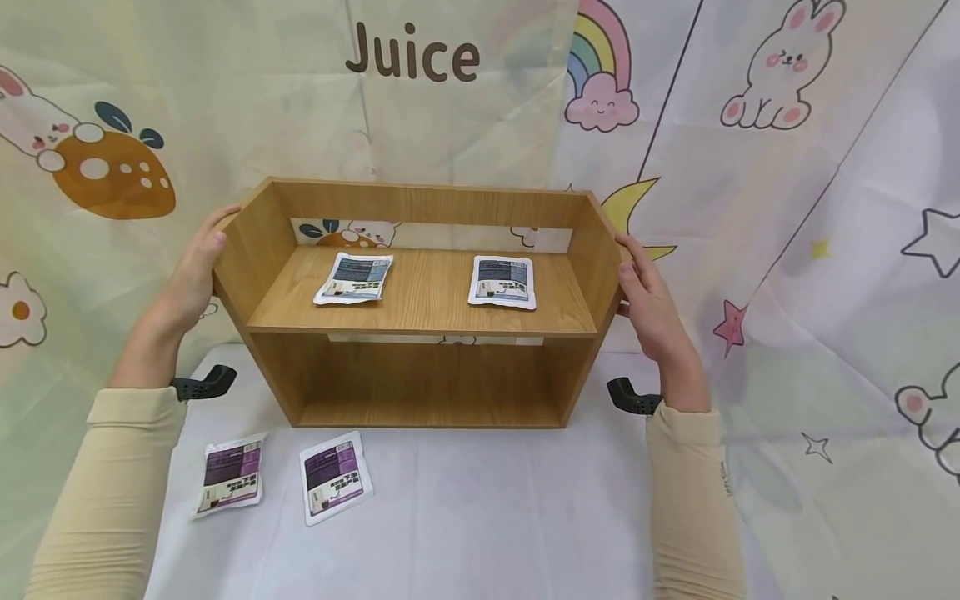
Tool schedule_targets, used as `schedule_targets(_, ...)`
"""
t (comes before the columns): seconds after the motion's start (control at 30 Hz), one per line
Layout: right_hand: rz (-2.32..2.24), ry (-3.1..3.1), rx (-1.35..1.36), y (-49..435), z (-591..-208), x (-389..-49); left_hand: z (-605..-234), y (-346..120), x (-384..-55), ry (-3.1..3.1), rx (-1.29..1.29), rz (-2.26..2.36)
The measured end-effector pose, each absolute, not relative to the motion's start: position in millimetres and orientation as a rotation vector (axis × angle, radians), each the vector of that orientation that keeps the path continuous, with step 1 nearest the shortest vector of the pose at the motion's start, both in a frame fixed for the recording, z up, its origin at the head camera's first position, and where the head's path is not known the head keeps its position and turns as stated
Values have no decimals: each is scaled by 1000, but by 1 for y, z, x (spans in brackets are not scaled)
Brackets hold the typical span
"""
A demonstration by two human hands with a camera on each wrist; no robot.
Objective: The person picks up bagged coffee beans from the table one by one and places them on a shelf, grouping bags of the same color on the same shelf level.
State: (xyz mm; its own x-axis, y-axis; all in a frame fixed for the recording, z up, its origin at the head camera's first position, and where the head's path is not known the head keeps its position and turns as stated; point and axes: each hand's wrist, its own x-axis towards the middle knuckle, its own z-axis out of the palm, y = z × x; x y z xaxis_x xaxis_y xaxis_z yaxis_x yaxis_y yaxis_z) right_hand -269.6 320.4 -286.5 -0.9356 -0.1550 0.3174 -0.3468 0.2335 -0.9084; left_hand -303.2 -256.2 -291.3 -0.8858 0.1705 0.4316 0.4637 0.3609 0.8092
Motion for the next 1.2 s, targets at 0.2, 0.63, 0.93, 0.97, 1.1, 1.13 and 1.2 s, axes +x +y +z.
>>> schedule_targets(0.2,1825,-2332,435,318,-287,-268,-286,-259,-300,-2404,-545,-1535)
schedule_targets(0.63,1920,-2288,401,320,-288,-269,-316,-259,-280,-2232,-534,-1482)
schedule_targets(0.93,1913,-2280,427,320,-284,-270,-351,-267,-268,-2286,-436,-1469)
schedule_targets(0.97,1919,-2276,424,320,-284,-270,-355,-268,-267,-2282,-436,-1487)
schedule_targets(1.1,1921,-2273,434,321,-285,-269,-373,-273,-260,-2309,-429,-1509)
schedule_targets(1.13,1918,-2274,442,321,-286,-269,-377,-275,-257,-2322,-416,-1510)
schedule_targets(1.2,1910,-2274,465,320,-287,-269,-386,-279,-250,-2339,-377,-1490)
